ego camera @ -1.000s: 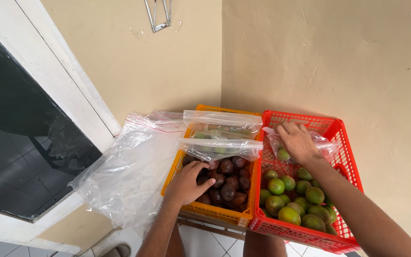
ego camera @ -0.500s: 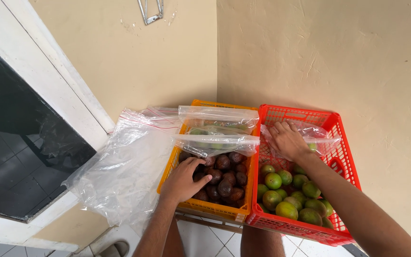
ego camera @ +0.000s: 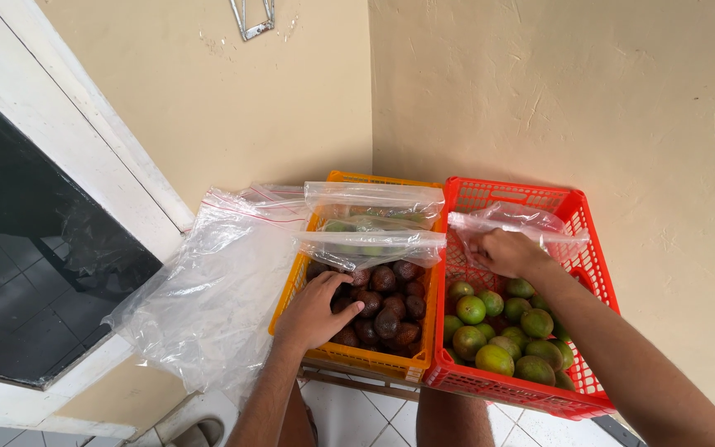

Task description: The person packs green fruits from a red crate into clear plastic bags, seals them, and places them into a yellow crate. They then pack dark brown fruits from the yellow crate into another plastic bag and seal it.

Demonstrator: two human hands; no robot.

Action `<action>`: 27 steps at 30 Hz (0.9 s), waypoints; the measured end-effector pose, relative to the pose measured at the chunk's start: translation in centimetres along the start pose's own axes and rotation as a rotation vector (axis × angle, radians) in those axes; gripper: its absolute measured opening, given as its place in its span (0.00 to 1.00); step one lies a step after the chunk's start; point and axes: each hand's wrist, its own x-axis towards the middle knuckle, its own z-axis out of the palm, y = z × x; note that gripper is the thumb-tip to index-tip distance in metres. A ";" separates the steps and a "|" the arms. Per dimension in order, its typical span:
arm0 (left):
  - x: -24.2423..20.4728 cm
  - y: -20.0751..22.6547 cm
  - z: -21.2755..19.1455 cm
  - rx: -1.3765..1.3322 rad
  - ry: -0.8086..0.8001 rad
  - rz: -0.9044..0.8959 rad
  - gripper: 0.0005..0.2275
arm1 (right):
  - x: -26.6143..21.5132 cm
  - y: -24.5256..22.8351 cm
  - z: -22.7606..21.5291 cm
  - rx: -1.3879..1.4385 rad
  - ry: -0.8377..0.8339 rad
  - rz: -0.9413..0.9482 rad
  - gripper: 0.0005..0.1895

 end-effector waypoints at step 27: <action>-0.8 0.7 -0.6 -0.057 0.004 -0.019 0.23 | 0.7 0.8 0.3 0.350 0.247 -0.394 0.05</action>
